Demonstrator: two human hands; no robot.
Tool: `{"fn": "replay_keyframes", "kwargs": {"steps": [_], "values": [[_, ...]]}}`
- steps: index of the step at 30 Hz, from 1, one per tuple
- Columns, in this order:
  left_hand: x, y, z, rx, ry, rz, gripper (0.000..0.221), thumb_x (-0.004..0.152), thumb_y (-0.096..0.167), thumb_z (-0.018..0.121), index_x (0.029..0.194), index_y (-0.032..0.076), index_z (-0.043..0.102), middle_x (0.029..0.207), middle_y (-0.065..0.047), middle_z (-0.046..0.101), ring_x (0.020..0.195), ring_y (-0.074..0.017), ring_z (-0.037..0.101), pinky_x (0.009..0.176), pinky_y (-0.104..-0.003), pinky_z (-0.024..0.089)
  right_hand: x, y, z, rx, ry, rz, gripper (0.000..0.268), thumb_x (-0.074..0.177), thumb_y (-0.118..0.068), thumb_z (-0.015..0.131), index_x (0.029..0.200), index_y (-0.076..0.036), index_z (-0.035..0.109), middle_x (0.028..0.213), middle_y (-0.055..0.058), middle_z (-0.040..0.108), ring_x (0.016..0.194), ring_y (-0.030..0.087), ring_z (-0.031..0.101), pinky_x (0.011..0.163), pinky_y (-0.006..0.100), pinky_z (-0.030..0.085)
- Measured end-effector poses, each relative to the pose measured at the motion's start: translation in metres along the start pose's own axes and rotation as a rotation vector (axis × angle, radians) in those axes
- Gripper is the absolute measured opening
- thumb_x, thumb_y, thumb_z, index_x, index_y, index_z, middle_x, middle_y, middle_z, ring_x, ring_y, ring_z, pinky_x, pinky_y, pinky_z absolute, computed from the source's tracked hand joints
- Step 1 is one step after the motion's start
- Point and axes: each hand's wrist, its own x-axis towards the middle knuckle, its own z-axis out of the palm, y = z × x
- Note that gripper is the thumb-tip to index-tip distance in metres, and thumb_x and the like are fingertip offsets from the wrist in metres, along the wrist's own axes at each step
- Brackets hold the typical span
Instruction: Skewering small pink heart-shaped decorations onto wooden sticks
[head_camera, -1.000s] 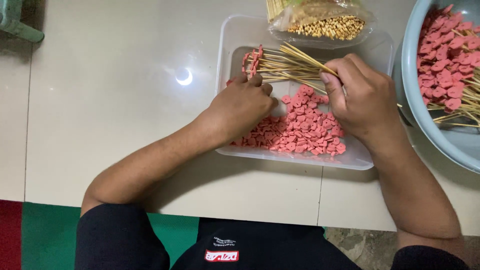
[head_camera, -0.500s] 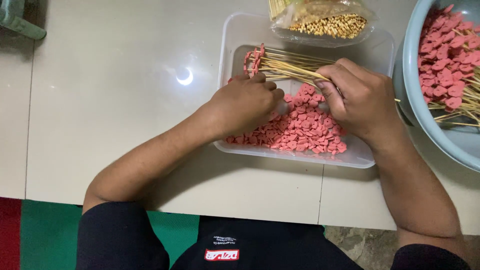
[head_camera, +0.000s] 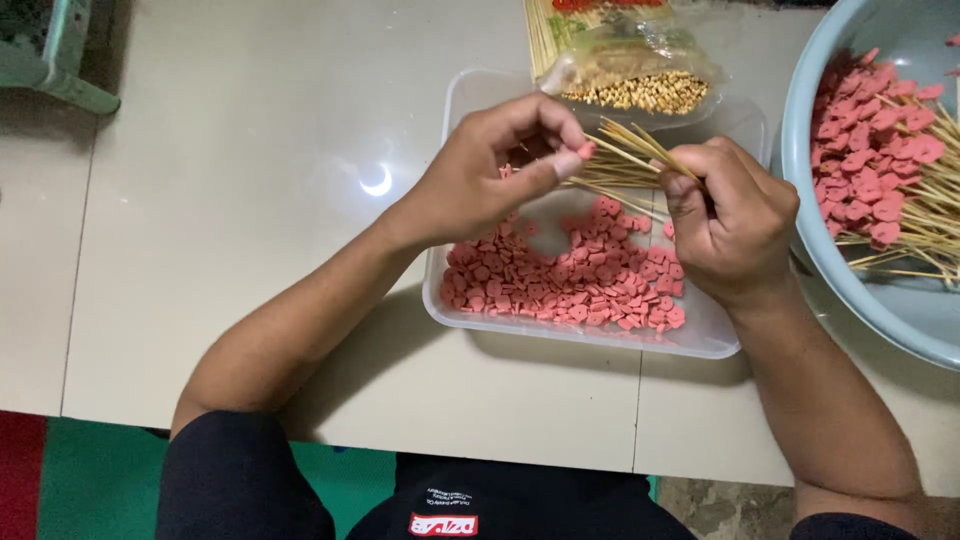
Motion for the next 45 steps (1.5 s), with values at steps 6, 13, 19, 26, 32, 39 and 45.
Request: {"fn": "replay_keyframes", "kwargs": {"steps": [6,13,19,26,32,39,45], "values": [[0.000,-0.006,-0.008,-0.194,0.061,-0.021,0.025,0.106,0.033,0.059,0.116,0.010,0.060,0.109,-0.002,0.061,0.101,-0.0129,0.062,0.086,-0.025,0.053,0.004,-0.004,0.000,0.003,0.001,-0.012,0.015,0.112,0.008,0.052,0.108,0.012,0.066,0.086,0.018,0.059,0.073,0.029,0.055,0.067,0.039,0.042],[-0.001,-0.003,-0.006,-0.200,0.037,-0.013,0.020,0.107,0.027,0.061,0.116,0.010,0.059,0.104,0.002,0.057,0.093,-0.0075,0.053,0.083,-0.021,0.045,0.003,-0.002,0.001,-0.008,-0.020,-0.005,0.020,0.116,0.000,0.049,0.109,0.010,0.066,0.087,0.019,0.058,0.074,0.032,0.054,0.070,0.042,0.041],[-0.001,-0.003,-0.006,-0.197,0.038,-0.006,0.018,0.107,0.024,0.061,0.117,0.009,0.059,0.108,0.000,0.059,0.098,-0.0093,0.056,0.088,-0.022,0.049,0.003,-0.003,0.000,-0.002,-0.012,-0.013,0.019,0.115,0.003,0.051,0.110,0.011,0.067,0.087,0.018,0.059,0.074,0.030,0.056,0.069,0.040,0.043],[0.000,0.000,-0.007,-0.175,0.018,-0.002,0.020,0.106,0.026,0.062,0.116,0.010,0.058,0.106,0.000,0.057,0.094,-0.0091,0.055,0.083,-0.021,0.048,0.004,-0.004,0.000,-0.025,-0.009,-0.019,0.022,0.116,-0.002,0.051,0.110,0.010,0.068,0.086,0.017,0.059,0.073,0.030,0.056,0.067,0.040,0.042],[0.000,0.002,-0.005,-0.130,0.012,-0.002,0.017,0.106,0.024,0.062,0.113,0.010,0.057,0.101,0.001,0.056,0.082,-0.0063,0.048,0.072,-0.019,0.042,0.002,-0.001,0.001,-0.047,-0.014,-0.036,0.019,0.115,-0.003,0.054,0.111,0.010,0.068,0.086,0.017,0.059,0.072,0.030,0.056,0.064,0.040,0.041],[-0.001,0.004,-0.004,-0.030,0.021,-0.001,0.015,0.105,0.022,0.064,0.114,0.012,0.057,0.103,0.002,0.059,0.079,-0.0048,0.049,0.069,-0.019,0.044,0.003,-0.003,0.001,-0.047,-0.032,-0.039,0.016,0.114,-0.001,0.057,0.113,0.009,0.069,0.089,0.018,0.062,0.073,0.031,0.058,0.066,0.041,0.043],[-0.002,0.009,-0.003,-0.035,0.088,0.028,0.022,0.107,0.034,0.053,0.112,0.012,0.053,0.102,0.001,0.055,0.082,-0.0072,0.047,0.072,-0.022,0.041,0.004,-0.003,0.000,-0.038,-0.023,-0.023,0.010,0.110,0.011,0.059,0.111,0.009,0.068,0.086,0.016,0.059,0.073,0.028,0.056,0.066,0.039,0.041]]}}
